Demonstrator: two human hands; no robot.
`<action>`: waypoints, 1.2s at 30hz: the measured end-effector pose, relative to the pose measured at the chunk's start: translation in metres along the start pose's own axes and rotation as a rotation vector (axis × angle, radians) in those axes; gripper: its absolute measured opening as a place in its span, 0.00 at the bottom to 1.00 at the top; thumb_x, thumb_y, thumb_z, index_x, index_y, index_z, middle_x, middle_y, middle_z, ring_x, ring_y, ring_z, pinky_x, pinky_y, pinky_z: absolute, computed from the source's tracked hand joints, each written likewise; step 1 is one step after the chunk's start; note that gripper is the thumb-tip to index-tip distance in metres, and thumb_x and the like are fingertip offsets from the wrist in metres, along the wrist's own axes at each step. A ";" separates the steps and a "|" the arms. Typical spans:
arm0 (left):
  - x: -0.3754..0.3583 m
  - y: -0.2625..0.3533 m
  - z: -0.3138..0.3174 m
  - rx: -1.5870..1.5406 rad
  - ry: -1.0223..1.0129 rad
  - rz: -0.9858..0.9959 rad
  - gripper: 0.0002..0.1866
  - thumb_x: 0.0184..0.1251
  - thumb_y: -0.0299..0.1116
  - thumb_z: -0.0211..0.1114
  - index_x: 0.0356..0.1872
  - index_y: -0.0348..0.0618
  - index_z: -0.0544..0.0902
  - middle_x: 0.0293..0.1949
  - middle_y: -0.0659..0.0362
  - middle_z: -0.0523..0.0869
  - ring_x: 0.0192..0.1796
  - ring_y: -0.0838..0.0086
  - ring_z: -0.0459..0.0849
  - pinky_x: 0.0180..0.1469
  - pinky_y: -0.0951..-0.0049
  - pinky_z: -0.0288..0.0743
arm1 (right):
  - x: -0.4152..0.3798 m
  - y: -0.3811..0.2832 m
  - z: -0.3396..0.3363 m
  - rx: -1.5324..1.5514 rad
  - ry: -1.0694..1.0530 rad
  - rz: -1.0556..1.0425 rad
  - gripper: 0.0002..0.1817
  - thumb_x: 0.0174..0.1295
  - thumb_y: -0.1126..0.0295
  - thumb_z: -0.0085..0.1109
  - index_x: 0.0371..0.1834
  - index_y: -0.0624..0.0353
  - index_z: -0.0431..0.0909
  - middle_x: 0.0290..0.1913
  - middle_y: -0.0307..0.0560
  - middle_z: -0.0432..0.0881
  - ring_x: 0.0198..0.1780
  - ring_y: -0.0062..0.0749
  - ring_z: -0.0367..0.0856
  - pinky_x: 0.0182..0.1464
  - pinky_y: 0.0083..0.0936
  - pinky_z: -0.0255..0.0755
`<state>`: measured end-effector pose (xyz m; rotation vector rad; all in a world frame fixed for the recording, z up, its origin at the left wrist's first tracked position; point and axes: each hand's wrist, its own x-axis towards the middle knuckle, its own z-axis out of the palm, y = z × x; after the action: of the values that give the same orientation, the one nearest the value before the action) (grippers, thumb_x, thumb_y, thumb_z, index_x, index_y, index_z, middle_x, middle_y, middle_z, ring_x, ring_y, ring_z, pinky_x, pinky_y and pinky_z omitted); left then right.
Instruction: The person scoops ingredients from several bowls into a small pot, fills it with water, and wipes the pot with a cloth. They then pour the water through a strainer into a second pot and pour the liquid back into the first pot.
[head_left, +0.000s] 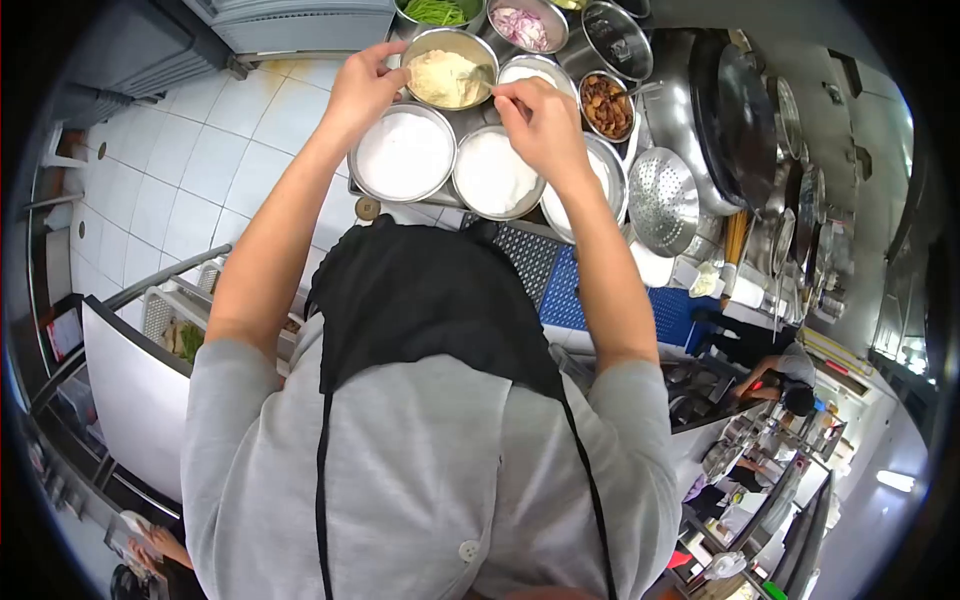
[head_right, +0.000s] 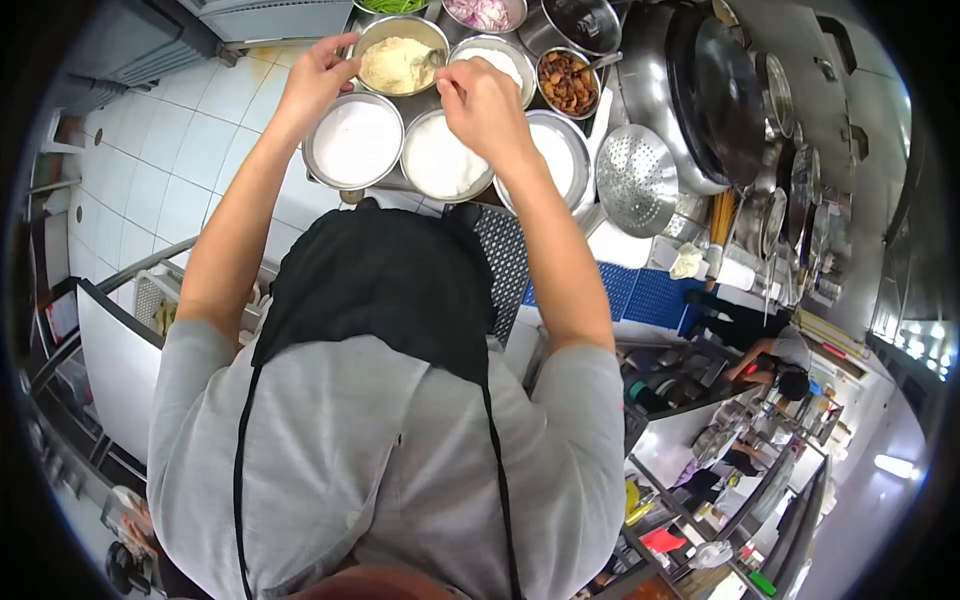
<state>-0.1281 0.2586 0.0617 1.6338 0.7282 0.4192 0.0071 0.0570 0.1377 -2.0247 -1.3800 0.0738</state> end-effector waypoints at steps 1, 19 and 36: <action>0.001 -0.002 0.000 -0.059 0.005 -0.003 0.24 0.68 0.30 0.65 0.64 0.37 0.78 0.31 0.62 0.84 0.30 0.81 0.81 0.34 0.79 0.77 | 0.001 0.008 0.007 0.051 -0.029 0.042 0.08 0.60 0.73 0.62 0.38 0.62 0.88 0.35 0.56 0.86 0.34 0.49 0.85 0.41 0.39 0.78; 0.036 -0.007 0.000 0.068 0.044 -0.041 0.15 0.71 0.35 0.62 0.51 0.36 0.85 0.28 0.64 0.84 0.25 0.84 0.77 0.27 0.80 0.72 | 0.009 -0.047 -0.054 -0.480 -0.132 -0.184 0.14 0.57 0.81 0.59 0.46 0.57 0.85 0.37 0.49 0.87 0.37 0.46 0.86 0.39 0.38 0.79; 0.024 -0.010 0.004 0.166 0.086 0.093 0.16 0.64 0.30 0.62 0.51 0.36 0.84 0.25 0.60 0.83 0.22 0.80 0.78 0.25 0.75 0.73 | -0.017 -0.021 -0.041 -0.278 0.066 -0.032 0.09 0.63 0.77 0.60 0.46 0.62 0.82 0.37 0.55 0.86 0.36 0.49 0.86 0.40 0.39 0.79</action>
<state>-0.1103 0.2723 0.0480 1.8202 0.7695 0.5091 -0.0005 0.0270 0.1754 -2.2074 -1.4450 -0.2085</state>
